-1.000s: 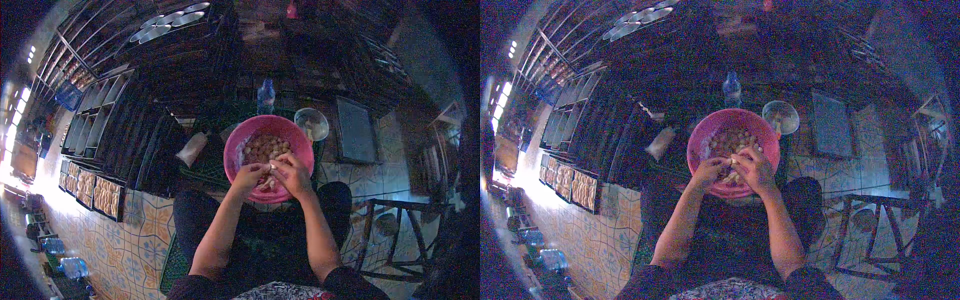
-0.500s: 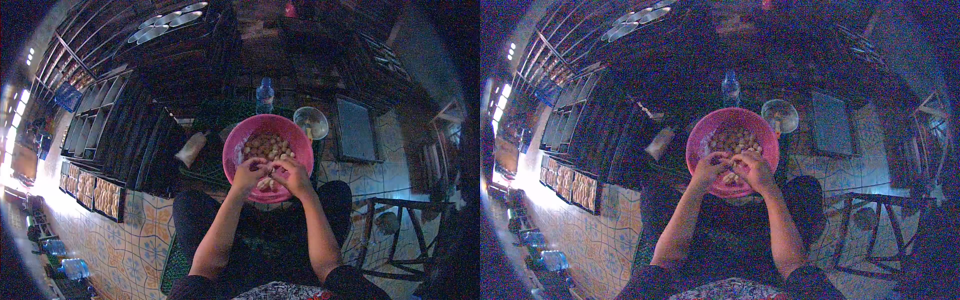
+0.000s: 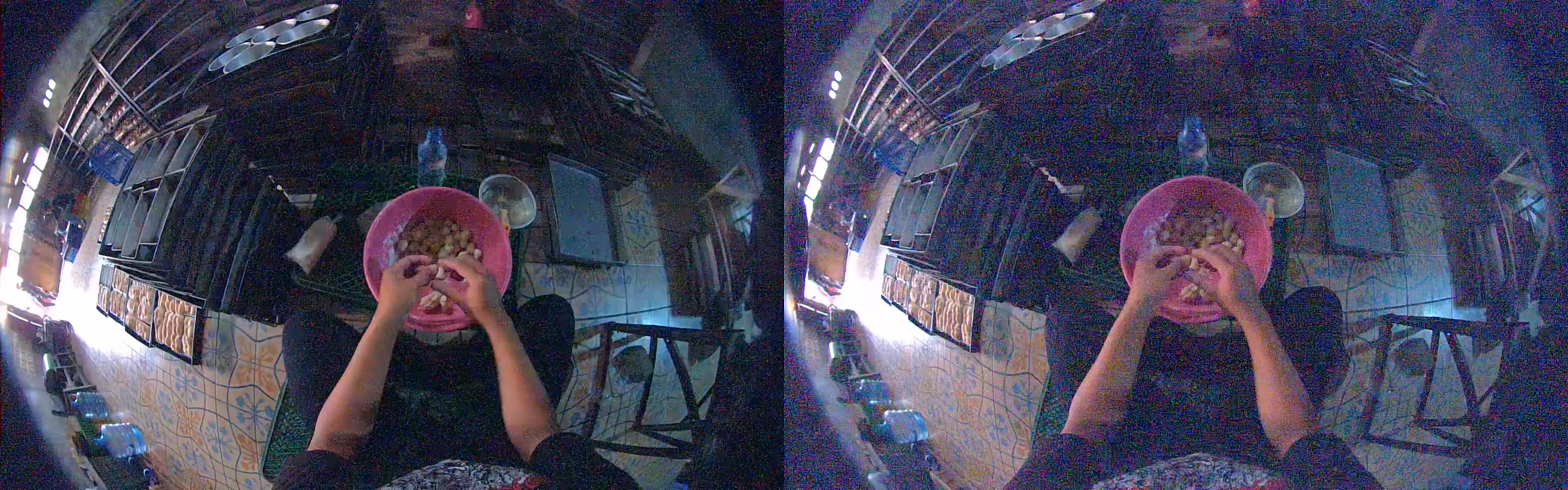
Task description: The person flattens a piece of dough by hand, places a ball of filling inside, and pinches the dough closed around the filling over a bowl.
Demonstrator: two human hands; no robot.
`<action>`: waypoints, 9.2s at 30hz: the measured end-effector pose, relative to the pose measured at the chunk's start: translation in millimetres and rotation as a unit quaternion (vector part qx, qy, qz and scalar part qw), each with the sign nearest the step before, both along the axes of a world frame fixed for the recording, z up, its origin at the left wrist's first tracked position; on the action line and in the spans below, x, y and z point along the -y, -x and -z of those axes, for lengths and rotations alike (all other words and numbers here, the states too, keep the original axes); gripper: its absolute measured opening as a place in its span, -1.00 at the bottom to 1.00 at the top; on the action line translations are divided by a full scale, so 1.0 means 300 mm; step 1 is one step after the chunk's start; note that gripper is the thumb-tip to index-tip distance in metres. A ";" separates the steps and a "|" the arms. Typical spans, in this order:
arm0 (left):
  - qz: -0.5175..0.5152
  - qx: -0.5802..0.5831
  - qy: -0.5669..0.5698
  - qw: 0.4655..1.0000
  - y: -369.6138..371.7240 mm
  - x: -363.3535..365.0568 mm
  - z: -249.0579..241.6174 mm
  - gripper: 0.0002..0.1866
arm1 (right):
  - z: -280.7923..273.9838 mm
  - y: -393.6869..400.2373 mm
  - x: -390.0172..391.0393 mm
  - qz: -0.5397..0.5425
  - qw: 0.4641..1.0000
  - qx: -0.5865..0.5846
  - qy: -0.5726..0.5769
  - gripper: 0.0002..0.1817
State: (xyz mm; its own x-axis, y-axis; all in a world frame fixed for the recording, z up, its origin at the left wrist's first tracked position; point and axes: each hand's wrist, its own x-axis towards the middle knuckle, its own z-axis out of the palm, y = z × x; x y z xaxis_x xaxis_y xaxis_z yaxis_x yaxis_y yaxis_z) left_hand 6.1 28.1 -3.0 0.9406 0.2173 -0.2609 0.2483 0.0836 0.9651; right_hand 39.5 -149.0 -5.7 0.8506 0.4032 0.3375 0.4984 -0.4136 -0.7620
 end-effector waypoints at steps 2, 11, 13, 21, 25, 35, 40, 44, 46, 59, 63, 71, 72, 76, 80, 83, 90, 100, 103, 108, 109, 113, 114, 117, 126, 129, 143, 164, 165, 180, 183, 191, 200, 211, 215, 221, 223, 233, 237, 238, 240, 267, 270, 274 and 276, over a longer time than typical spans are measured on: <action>0.027 0.070 -0.071 0.995 -0.010 -0.013 0.037 -0.71 | 0.035 -0.009 0.003 -0.005 0.999 0.037 0.008 -0.58; 0.026 0.077 -0.142 0.986 0.010 0.041 0.006 -0.70 | 0.038 -0.003 -0.002 0.050 0.999 0.004 0.015 -0.54; 0.018 0.046 -0.174 0.983 0.018 0.063 -0.073 -0.69 | 0.009 0.009 -0.007 0.039 0.999 -0.020 -0.007 -0.51; 0.039 0.024 -0.137 0.990 -0.013 -0.010 0.035 -0.67 | -0.016 -0.004 -0.014 -0.009 0.999 0.028 -0.026 -0.52; 0.066 0.006 0.012 0.998 -0.011 -0.016 0.032 -0.67 | -0.010 -0.006 -0.022 0.002 0.999 0.043 -0.008 -0.59; 0.104 -0.093 0.360 0.922 0.002 0.012 0.027 -0.68 | -0.071 -0.007 0.003 -0.033 0.997 0.065 -0.016 -0.61; 0.097 -0.064 0.349 0.930 -0.014 -0.021 0.091 -0.72 | -0.097 0.015 -0.013 -0.004 0.996 0.084 0.012 -0.60; 0.022 -0.050 0.334 0.941 -0.033 0.000 0.099 -0.75 | -0.091 -0.001 -0.011 -0.023 0.999 0.013 -0.038 -0.68; 0.008 -0.061 0.333 0.941 -0.028 0.004 0.069 -0.74 | -0.080 -0.006 -0.019 -0.005 0.999 0.022 -0.039 -0.70; 0.022 0.073 -0.175 0.982 -0.019 0.022 0.014 -0.74 | -0.037 -0.002 0.008 0.001 0.999 -0.021 -0.035 -0.74; 0.053 0.072 -0.163 0.983 -0.023 0.001 0.028 -0.73 | -0.035 -0.007 0.020 0.008 0.998 -0.055 -0.018 -0.71; 0.075 -0.007 -0.103 0.992 -0.021 0.032 0.015 -0.71 | -0.014 -0.011 0.018 -0.018 0.990 0.134 0.027 -0.54; 0.075 -0.006 -0.103 0.992 -0.017 0.033 0.007 -0.71 | -0.008 -0.001 0.010 -0.018 0.990 0.135 0.028 -0.54; -0.019 0.015 0.061 0.998 -0.010 0.014 0.037 -0.75 | 0.086 0.016 -0.050 0.004 0.989 0.114 0.092 -0.54; -0.006 -0.011 0.174 0.985 -0.011 0.002 0.062 -0.75 | 0.059 0.028 -0.085 0.061 0.992 0.065 0.090 -0.66; 0.061 0.012 0.080 0.995 -0.018 -0.007 0.038 -0.76 | 0.068 -0.004 -0.039 0.005 1.000 -0.003 0.019 -0.70; 0.026 -0.056 0.192 0.979 -0.026 -0.034 0.052 -0.73 | 0.024 0.018 -0.055 -0.004 0.990 0.102 0.096 -0.61; 0.021 -0.028 0.040 0.999 -0.029 0.016 0.050 -0.68 | 0.015 -0.031 -0.009 0.019 0.999 0.035 0.023 -0.69; 0.074 0.122 -0.111 0.984 -0.027 0.017 0.099 -0.63 | 0.038 -0.108 0.064 0.071 0.997 0.026 0.033 -0.74; 0.284 -0.070 -0.507 0.811 0.037 0.030 0.026 -0.67 | -0.016 -0.201 0.072 0.127 0.983 -0.034 0.130 -0.69; 0.285 -0.068 -0.505 0.812 0.031 0.035 0.050 -0.67 | 0.008 -0.228 0.057 0.121 0.980 0.027 0.153 -0.68; 0.201 0.056 -0.450 0.868 -0.008 0.047 0.253 -0.75 | -0.017 -0.262 0.015 0.055 0.970 0.059 0.229 -0.64; 0.196 0.058 -0.405 0.891 -0.029 0.045 0.287 -0.77 | -0.005 -0.266 0.017 0.055 0.969 0.062 0.231 -0.64; 0.199 0.106 -0.452 0.863 -0.048 0.046 0.367 -0.77 | 0.036 -0.228 0.018 0.080 0.962 0.046 0.258 -0.62; 0.262 0.101 -0.335 0.900 -0.052 -0.059 0.104 -0.66 | 0.103 0.015 -0.004 0.007 0.982 -0.096 0.163 -0.57; 0.217 0.082 -0.200 0.952 -0.025 -0.097 -0.011 -0.62 | 0.101 -0.001 -0.024 0.065 0.988 -0.026 0.141 -0.60; 0.175 0.010 -0.138 0.975 -0.057 -0.091 -0.036 -0.79 | -0.035 -0.021 -0.009 -0.074 0.990 -0.102 -0.058 -0.64; 0.145 -0.005 0.189 0.971 -0.030 -0.071 -0.019 -0.87 | -0.130 -0.018 0.012 -0.056 0.996 0.003 -0.074 -0.71; 0.142 0.009 0.185 0.972 -0.021 -0.068 -0.030 -0.85 | -0.126 -0.017 0.015 -0.055 0.996 0.002 -0.075 -0.71; 0.228 -0.008 -0.439 0.869 0.008 -0.005 0.091 -0.80 | -0.118 -0.052 0.100 0.056 0.988 -0.139 -0.022 -0.73; 0.247 -0.026 -0.489 0.836 -0.013 0.017 0.195 -0.80 | -0.016 -0.072 0.102 0.026 0.995 -0.087 -0.040 -0.68; 0.096 0.098 -0.304 0.943 -0.004 0.017 -0.037 -0.76 | -0.061 -0.036 0.044 0.024 0.989 -0.141 0.044 -0.65; 0.073 0.061 -0.176 0.980 -0.024 0.000 0.039 -0.72 | -0.066 -0.031 0.017 0.021 0.997 -0.074 -0.023 -0.66; 0.031 -0.060 0.274 0.959 -0.032 0.025 0.055 -0.68 | -0.030 -0.025 0.001 0.001 0.958 -0.255 -0.130 -0.66; 0.041 -0.083 0.275 0.957 -0.020 0.030 0.040 -0.63 | 0.021 -0.035 0.017 -0.025 0.870 -0.414 -0.267 -0.67; 0.007 -0.064 0.203 0.977 -0.025 0.036 0.021 -0.64 | 0.032 -0.052 0.020 -0.032 0.924 -0.333 -0.182 -0.66; 0.025 -0.068 0.169 0.983 -0.026 0.031 0.047 -0.64 | 0.014 -0.043 0.022 -0.009 0.951 -0.279 -0.133 -0.66; -0.029 0.074 -0.157 0.984 -0.028 0.040 0.041 -0.77 | 0.009 -0.040 0.021 0.009 0.777 -0.507 -0.373 -0.67; -0.025 0.278 -0.322 0.905 -0.021 0.029 -0.060 -0.74 | 0.030 -0.043 0.016 0.024 0.833 -0.442 -0.331 -0.67; -0.024 0.279 -0.322 0.905 -0.024 0.028 -0.056 -0.74 | 0.030 -0.039 0.017 0.026 0.812 -0.472 -0.341 -0.67; 0.028 0.289 -0.334 0.897 -0.031 0.025 -0.040 -0.70 | 0.037 -0.037 0.019 0.028 0.791 -0.502 -0.349 -0.66; 0.032 0.122 -0.270 0.955 -0.024 0.000 -0.028 -0.70 | -0.034 -0.025 -0.024 0.035 0.998 0.051 0.006 -0.73; 0.042 0.127 -0.299 0.945 -0.021 0.019 -0.035 -0.70 | -0.069 -0.007 -0.035 0.074 0.997 -0.009 -0.022 -0.78; 0.047 0.113 -0.262 0.957 -0.014 0.037 -0.008 -0.70 | -0.072 0.008 -0.048 0.125 0.988 -0.040 -0.086 -0.80; 0.029 0.072 -0.195 0.978 -0.014 0.028 0.011 -0.68 | -0.070 0.005 -0.048 0.125 0.987 -0.049 -0.091 -0.80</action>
State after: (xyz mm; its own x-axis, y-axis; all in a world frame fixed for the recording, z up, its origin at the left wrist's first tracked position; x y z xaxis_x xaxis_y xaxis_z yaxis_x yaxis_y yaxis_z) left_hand 10.3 19.6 -6.2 0.9753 0.2186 -0.0330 0.1011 -0.3081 0.9460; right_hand 38.2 -134.5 15.3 0.9476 0.1173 0.2972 0.3194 -0.3653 -0.8744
